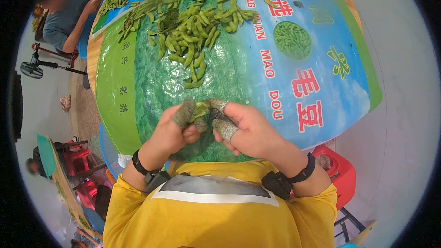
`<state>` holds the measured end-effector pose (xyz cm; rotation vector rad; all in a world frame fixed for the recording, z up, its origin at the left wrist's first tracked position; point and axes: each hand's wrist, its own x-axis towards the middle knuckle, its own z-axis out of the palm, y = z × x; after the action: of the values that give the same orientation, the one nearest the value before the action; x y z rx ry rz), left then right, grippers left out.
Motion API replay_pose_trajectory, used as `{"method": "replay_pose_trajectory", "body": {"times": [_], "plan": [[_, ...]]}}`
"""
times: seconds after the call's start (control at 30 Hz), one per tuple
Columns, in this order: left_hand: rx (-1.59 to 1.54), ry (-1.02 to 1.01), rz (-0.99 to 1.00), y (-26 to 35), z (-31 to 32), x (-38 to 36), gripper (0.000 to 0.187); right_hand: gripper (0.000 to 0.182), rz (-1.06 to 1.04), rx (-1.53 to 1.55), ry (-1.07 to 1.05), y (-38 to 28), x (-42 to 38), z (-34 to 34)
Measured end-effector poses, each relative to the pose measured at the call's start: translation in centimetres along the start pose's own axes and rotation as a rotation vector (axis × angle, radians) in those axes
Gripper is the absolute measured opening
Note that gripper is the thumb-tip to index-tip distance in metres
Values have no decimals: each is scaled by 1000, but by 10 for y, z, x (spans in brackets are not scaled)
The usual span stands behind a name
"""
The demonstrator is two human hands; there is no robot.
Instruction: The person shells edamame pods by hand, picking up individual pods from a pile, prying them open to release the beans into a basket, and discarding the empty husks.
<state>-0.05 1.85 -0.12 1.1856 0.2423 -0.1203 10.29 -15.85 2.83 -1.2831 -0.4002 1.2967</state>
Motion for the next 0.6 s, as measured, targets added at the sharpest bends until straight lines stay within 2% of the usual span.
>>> {"method": "replay_pose_trajectory", "body": {"times": [0.03, 0.07, 0.13, 0.17, 0.23, 0.33, 0.43, 0.53, 0.6], "plan": [[-608, -108, -327, 0, -3, -1, 24, 35, 1, 1, 4, 2, -2, 0], [-609, -110, -329, 1, -1, -1, 24, 35, -32, -29, 24, 6, -4, 1], [-392, -56, -329, 4, 5, -2, 24, 34, -66, -59, 43, 5, -6, -1], [-392, -56, -327, 4, 8, -2, 24, 30, -2, -64, 80, 0, -6, -2], [8, 45, -284, 3, 13, -2, 23, 27, 64, -68, 119, -2, -4, -5], [77, -34, -245, 7, 23, -3, 21, 10, 20, -67, 289, 4, 7, -6], [174, -82, -144, -2, 12, 1, 15, 10, -17, -74, 240, 8, 9, -7], [148, -33, -71, -7, 15, 0, 11, 9, -8, -105, 231, 12, 11, -5], [93, -37, -145, -4, 14, -1, 10, 9, 34, -39, 222, 12, 11, -6]]}}
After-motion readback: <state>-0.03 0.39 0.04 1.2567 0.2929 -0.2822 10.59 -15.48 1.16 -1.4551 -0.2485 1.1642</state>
